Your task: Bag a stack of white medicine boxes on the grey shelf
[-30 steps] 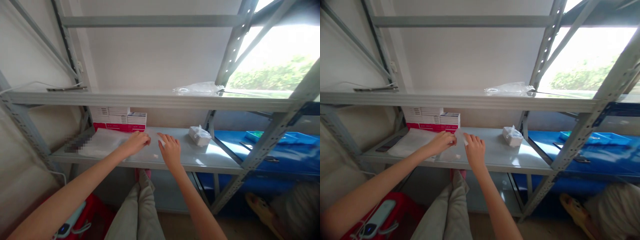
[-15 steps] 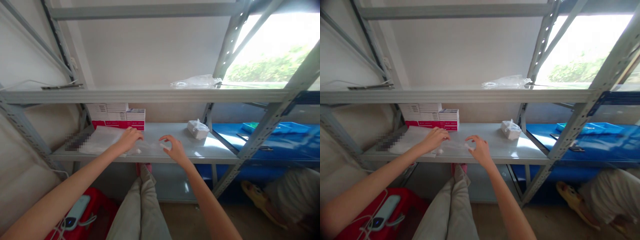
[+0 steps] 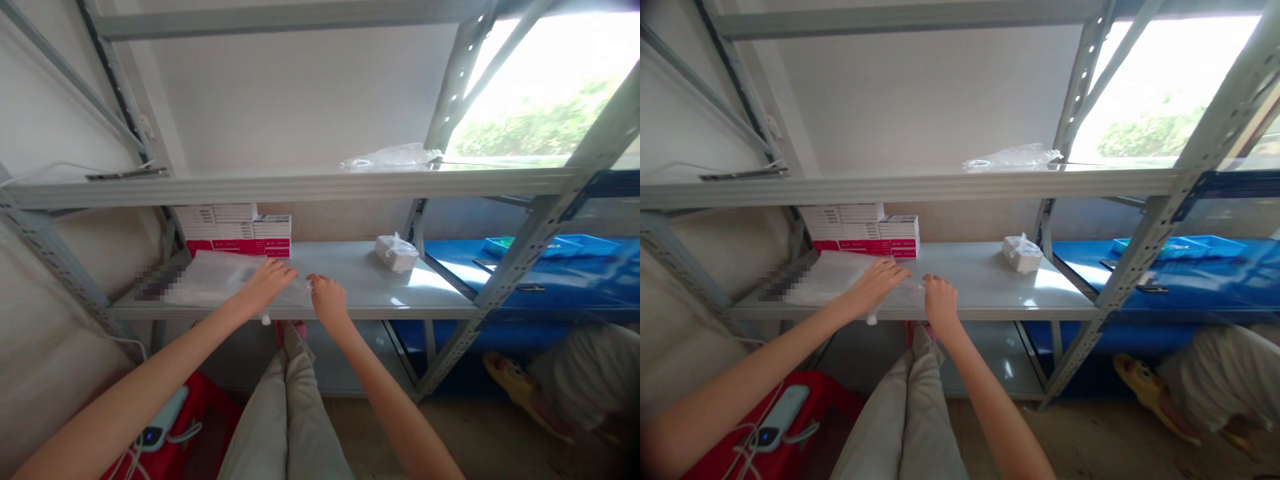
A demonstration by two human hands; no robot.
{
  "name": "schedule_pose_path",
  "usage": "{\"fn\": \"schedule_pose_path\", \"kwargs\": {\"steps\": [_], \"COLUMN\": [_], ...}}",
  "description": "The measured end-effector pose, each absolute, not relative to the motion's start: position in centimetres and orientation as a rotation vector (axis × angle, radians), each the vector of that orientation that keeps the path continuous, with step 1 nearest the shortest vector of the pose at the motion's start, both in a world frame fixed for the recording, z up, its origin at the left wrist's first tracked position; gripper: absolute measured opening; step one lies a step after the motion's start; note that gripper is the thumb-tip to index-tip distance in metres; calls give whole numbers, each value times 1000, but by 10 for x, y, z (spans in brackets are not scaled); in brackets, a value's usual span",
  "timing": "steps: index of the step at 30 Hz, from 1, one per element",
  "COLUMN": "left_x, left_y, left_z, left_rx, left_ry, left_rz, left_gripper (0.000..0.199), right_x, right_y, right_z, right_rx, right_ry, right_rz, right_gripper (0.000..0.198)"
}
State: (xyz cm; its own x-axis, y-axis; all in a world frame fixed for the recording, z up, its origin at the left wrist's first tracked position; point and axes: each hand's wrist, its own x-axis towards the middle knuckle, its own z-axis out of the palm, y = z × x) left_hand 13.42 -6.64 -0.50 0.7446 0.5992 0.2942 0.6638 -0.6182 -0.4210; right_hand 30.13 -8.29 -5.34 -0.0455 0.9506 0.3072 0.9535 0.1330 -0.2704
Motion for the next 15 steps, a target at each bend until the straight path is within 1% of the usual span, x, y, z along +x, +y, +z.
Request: {"fn": "schedule_pose_path", "kwargs": {"steps": [2,5,8,11,15], "left_x": [136,137,129,107,85], "left_y": [-74,-87,-96,-95,-91], "left_z": [-11,-29,-49,-52,-30], "left_rx": [-2429,-2549,-2656,-2633,-2456], "left_ry": [-886,-720,-736,-839,-961], "left_rz": [-64,78,155,109,-24], "left_gripper": [31,40,37,28,29], "right_x": [304,310,322,339,353], "right_y": [-78,-76,-75,-73,-74], "right_z": [-60,-63,-60,-58,-61], "right_rx": [-1847,-1815,-1819,-1873,-1873], "right_ry": [-2017,-1991,-1960,-1928,-1896], "right_rz": [-9,-35,-85,-167,-119], "right_gripper": [35,34,35,37,36]}}
